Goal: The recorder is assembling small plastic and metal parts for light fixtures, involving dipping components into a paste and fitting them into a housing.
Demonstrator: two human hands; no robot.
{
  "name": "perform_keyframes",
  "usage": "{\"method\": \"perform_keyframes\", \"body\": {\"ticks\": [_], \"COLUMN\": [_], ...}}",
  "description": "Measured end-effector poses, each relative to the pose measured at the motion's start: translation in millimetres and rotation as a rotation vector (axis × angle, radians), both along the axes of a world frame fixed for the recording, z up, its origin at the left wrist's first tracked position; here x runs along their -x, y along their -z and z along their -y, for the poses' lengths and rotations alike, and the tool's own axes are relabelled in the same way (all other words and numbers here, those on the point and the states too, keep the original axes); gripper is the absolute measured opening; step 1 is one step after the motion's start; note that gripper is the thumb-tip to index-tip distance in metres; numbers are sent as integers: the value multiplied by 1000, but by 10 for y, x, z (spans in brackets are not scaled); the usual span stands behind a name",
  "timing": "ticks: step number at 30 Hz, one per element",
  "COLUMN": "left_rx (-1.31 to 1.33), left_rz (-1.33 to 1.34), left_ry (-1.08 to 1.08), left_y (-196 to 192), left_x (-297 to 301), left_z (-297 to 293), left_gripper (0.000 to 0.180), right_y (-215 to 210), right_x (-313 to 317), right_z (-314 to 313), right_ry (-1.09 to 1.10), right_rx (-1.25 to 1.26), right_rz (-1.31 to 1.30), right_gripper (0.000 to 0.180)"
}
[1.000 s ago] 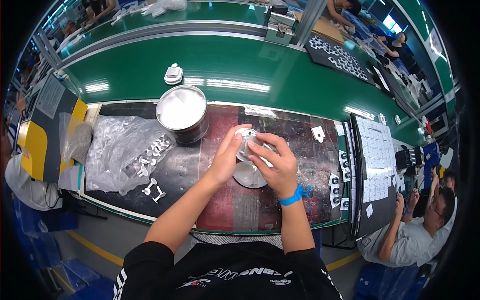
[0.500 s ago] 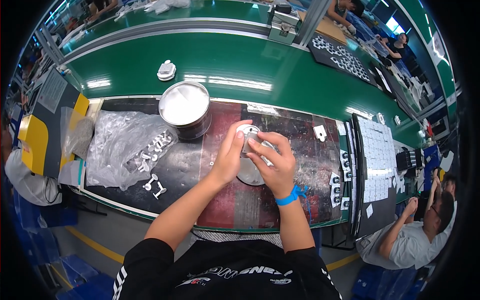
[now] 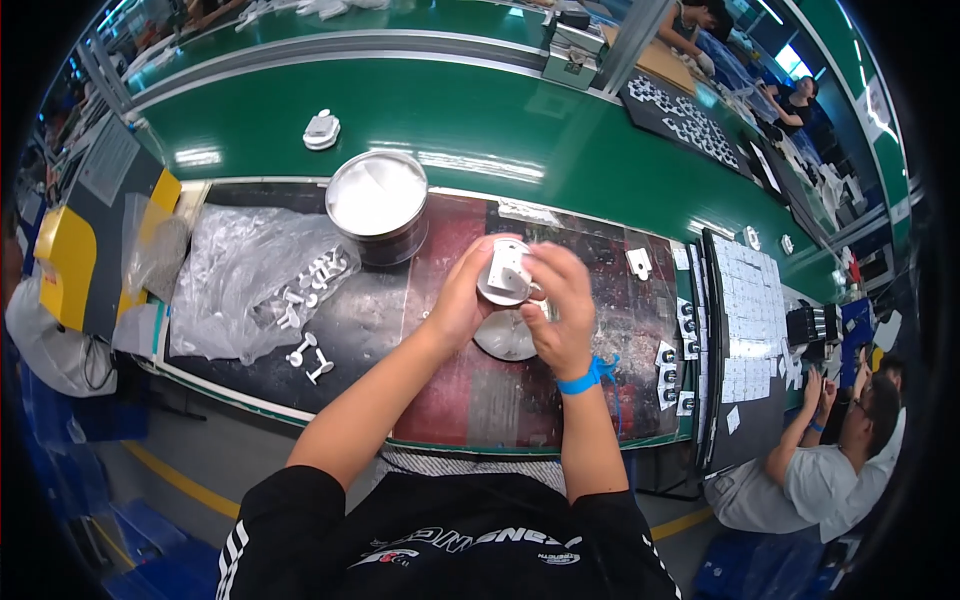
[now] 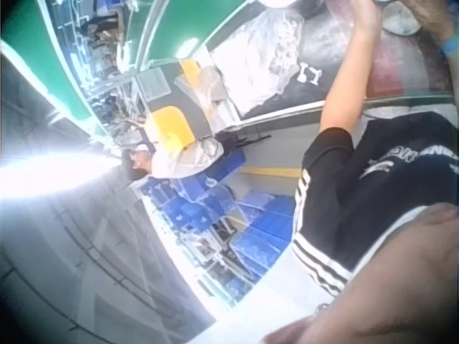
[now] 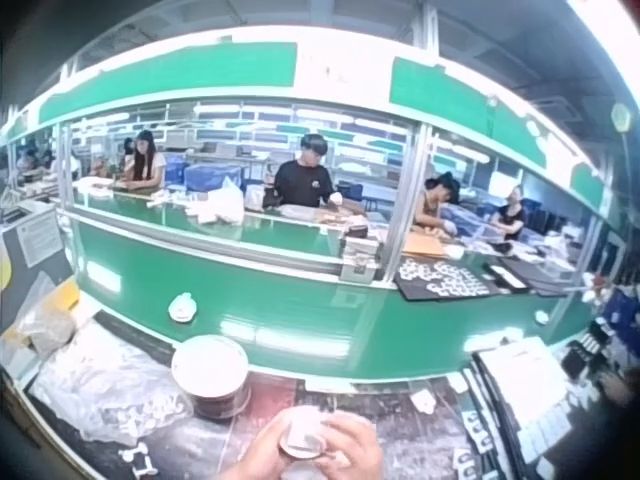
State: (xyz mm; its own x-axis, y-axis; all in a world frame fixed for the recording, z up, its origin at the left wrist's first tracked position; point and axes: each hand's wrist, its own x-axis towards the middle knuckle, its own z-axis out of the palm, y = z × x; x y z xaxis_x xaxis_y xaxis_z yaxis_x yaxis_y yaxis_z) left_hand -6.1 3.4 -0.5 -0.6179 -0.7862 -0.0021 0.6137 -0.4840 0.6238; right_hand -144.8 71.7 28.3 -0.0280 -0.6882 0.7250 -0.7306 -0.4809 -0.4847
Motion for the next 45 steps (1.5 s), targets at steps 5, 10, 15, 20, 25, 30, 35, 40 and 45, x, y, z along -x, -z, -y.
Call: {"method": "perform_keyframes", "body": {"ticks": [5, 10, 15, 20, 25, 30, 35, 40, 45], "left_rx": [236, 307, 302, 356, 346, 309, 263, 287, 294], "left_rz": [135, 85, 86, 82, 65, 116, 89, 108, 156], "left_ry": [-226, -418, -382, -382, -412, -381, -346, -371, -347], "left_y": [61, 387, 328, 390, 348, 357, 353, 328, 286], "left_x": [-53, 38, -16, -20, -43, -65, -9, -46, -42], "left_z": [160, 402, 395, 396, 383, 425, 417, 422, 388], "left_gripper": [41, 35, 33, 32, 29, 28, 29, 30, 31], "right_y": [-106, -269, 61, 205, 249, -24, -275, 59, 263], "right_x": [-224, -1223, -1887, -2320, -2391, -2004, -942, -85, 163], "right_z": [-111, 41, 347, 425, 457, 257, -324, -709, -905], "right_ry": [-93, -575, -705, -637, -712, -803, -478, 129, 342], "right_rx": [48, -318, -294, -267, -300, -363, -531, -517, -537], "right_rz": [60, -226, -521, -906, -750, -73, 220, 232, 50], "right_gripper": [20, 27, 19, 9, 10, 20, 20, 12, 11]}}
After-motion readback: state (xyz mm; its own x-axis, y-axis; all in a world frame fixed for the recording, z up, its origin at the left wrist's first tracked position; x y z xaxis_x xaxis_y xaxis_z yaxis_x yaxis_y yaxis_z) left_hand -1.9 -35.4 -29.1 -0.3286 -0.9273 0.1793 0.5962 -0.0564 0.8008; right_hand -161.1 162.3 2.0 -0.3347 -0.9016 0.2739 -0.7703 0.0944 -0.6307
